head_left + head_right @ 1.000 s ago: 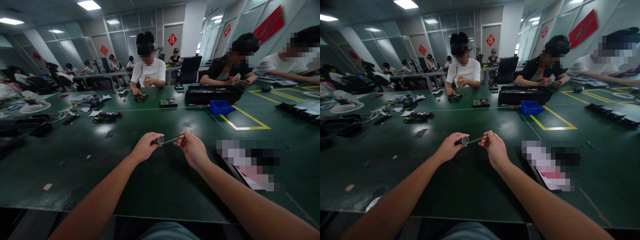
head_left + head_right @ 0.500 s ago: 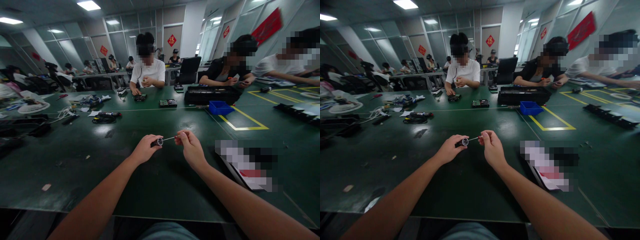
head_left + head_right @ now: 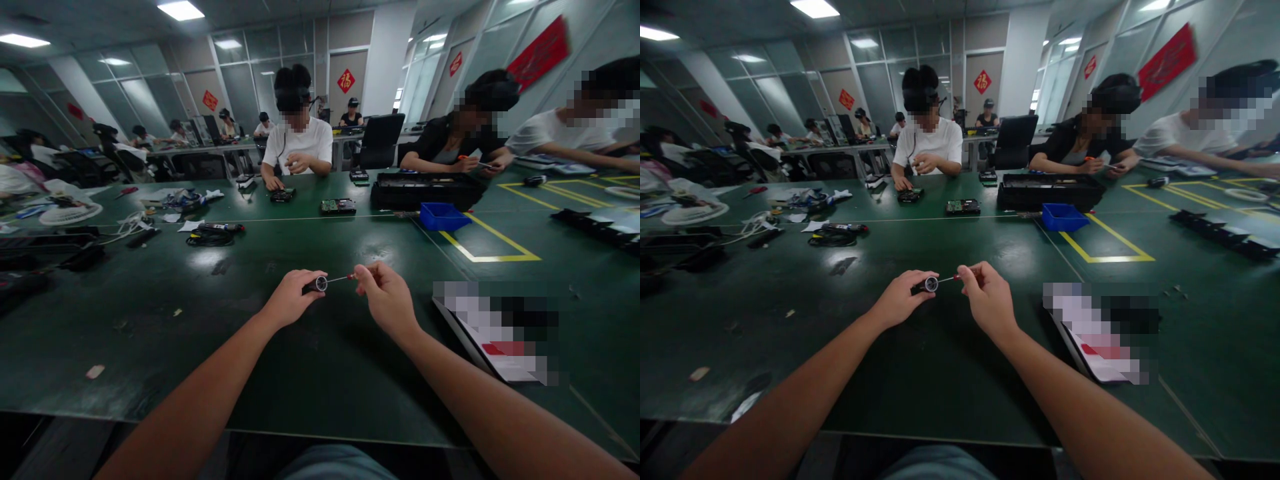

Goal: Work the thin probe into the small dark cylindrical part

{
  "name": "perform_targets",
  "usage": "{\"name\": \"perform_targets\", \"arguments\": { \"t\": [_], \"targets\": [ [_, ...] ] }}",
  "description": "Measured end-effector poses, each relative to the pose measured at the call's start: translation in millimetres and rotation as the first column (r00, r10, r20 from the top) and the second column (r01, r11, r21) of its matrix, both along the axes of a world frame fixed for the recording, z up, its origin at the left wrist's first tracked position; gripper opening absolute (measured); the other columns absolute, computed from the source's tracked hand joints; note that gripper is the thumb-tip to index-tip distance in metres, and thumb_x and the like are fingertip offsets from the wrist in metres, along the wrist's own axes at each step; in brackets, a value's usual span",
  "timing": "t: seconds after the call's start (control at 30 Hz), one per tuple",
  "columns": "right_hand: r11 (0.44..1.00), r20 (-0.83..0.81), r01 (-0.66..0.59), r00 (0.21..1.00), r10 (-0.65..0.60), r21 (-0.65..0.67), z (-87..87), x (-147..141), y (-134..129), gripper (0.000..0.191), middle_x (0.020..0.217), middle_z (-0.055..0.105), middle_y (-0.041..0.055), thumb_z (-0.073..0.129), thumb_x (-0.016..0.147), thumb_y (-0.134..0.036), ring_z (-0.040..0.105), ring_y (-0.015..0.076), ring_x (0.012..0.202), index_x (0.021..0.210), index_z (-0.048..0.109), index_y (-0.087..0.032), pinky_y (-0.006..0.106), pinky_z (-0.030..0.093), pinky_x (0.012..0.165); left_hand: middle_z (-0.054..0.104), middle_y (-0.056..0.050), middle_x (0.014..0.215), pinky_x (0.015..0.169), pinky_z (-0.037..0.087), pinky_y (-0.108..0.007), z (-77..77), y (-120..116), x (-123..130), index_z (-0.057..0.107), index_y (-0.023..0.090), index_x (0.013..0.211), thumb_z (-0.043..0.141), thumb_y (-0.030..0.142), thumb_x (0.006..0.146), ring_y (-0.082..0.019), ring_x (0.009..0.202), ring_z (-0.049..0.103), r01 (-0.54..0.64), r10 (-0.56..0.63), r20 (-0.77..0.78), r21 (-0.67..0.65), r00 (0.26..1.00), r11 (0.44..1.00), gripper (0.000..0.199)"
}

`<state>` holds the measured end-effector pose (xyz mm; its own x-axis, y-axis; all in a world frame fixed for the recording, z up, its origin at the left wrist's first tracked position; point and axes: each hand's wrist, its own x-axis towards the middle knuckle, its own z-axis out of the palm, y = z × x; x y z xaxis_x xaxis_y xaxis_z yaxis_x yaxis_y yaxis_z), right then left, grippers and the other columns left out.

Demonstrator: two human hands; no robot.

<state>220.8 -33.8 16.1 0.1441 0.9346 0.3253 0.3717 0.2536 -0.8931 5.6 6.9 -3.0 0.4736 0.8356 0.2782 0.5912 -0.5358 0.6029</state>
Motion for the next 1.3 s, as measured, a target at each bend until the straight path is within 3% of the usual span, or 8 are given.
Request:
{"name": "perform_targets", "arguments": {
  "t": [0.13, 0.37, 0.57, 0.73, 0.83, 1.0, 1.17, 1.3],
  "targets": [
    [0.997, 0.157, 0.074, 0.985, -0.078, 0.027, 3.0, 1, -2, 0.044, 0.050, 0.053, -0.0030, 0.061, 0.088, -0.058, 0.047, 0.0142, 0.048, 0.062, 0.055, -0.023, 0.029, 0.033, 0.050, 0.068, -0.004, 0.116, 0.102, 0.043, -0.044, 0.4, 0, -1, 0.063, 0.028, 0.127, 0.068, 0.026, 0.089, -0.025, 0.110, 0.059, -0.014, 0.014, -0.001, 0.002, 1.000, 1.000, 0.039],
    [0.990, 0.105, -0.106, 0.990, 0.096, 0.092, -4.1, 1, -2, 0.016, 0.078, 0.069, 0.0012, 0.055, 0.093, -0.036, 0.062, 0.0187, 0.068, 0.097, 0.065, -0.024, 0.031, 0.043, 0.062, 0.069, -0.004, 0.115, 0.102, 0.042, -0.044, 1.7, 0, 0, 0.065, 0.026, 0.124, 0.070, 0.024, 0.088, -0.024, 0.108, 0.060, -0.006, 0.006, -0.013, 0.005, 1.000, 1.000, 0.036],
    [0.991, 0.118, -0.117, 0.987, 0.110, 0.058, -4.4, 2, -3, 0.031, 0.061, 0.059, -0.0018, 0.045, 0.099, -0.043, 0.057, 0.0176, 0.057, 0.092, 0.069, -0.024, 0.031, 0.039, 0.058, 0.068, -0.004, 0.116, 0.101, 0.042, -0.044, 1.3, 0, -1, 0.064, 0.027, 0.124, 0.069, 0.023, 0.088, -0.024, 0.110, 0.059, -0.005, 0.005, -0.013, 0.002, 1.000, 1.000, 0.036],
    [0.991, 0.017, -0.115, 0.993, 0.114, 0.065, -5.6, 0, -4, 0.025, 0.077, 0.062, -0.0013, 0.047, 0.097, -0.032, 0.060, 0.0192, 0.069, 0.118, 0.058, -0.026, 0.032, 0.042, 0.065, 0.068, -0.004, 0.116, 0.102, 0.042, -0.043, 2.5, 0, -1, 0.064, 0.026, 0.124, 0.068, 0.024, 0.089, -0.025, 0.109, 0.060, -0.016, 0.016, -0.006, 0.003, 1.000, 1.000, 0.036],
    [0.985, -0.033, -0.150, 0.988, 0.153, 0.087, -8.1, 0, -4, 0.019, 0.084, 0.063, -0.0002, 0.047, 0.096, -0.030, 0.061, 0.0200, 0.078, 0.111, 0.057, -0.027, 0.033, 0.044, 0.071, 0.068, -0.004, 0.115, 0.100, 0.043, -0.043, 2.0, 0, -2, 0.064, 0.027, 0.124, 0.068, 0.025, 0.089, -0.025, 0.108, 0.060, -0.015, 0.015, -0.013, 0.013, 1.000, 1.000, 0.036],
    [0.992, 0.016, -0.123, 0.992, 0.123, 0.035, -8.3, 0, -3, 0.025, 0.069, 0.058, -0.0019, 0.043, 0.099, -0.041, 0.055, 0.0178, 0.063, 0.097, 0.063, -0.026, 0.031, 0.040, 0.062, 0.068, -0.005, 0.116, 0.099, 0.043, -0.044, 0.0, 2, -2, 0.065, 0.027, 0.124, 0.068, 0.025, 0.088, -0.025, 0.109, 0.060, -0.004, 0.004, -0.030, 0.011, 1.000, 1.000, 0.036],
    [0.989, -0.240, -0.150, 0.960, 0.147, 0.003, -9.5, -4, 3, 0.023, 0.083, 0.067, 0.0019, 0.060, 0.090, -0.043, 0.063, 0.0190, 0.079, 0.100, 0.063, -0.022, 0.034, 0.049, 0.076, 0.068, -0.005, 0.116, 0.100, 0.042, -0.044, -1.4, 3, -3, 0.065, 0.027, 0.124, 0.068, 0.024, 0.088, -0.025, 0.109, 0.060, -0.009, 0.009, -0.028, 0.006, 1.000, 1.000, 0.036],
    [0.982, -0.504, -0.177, 0.855, 0.122, -0.062, -15.2, -7, 9, 0.030, 0.084, 0.068, 0.0029, 0.066, 0.085, -0.049, 0.065, 0.0176, 0.078, 0.094, 0.068, -0.020, 0.036, 0.053, 0.081, 0.067, -0.006, 0.118, 0.101, 0.043, -0.042, -1.6, 4, -2, 0.065, 0.025, 0.124, 0.068, 0.022, 0.088, -0.024, 0.110, 0.060, -0.008, 0.008, 0.014, -0.005, 1.000, 1.000, 0.037]
  ]
}}
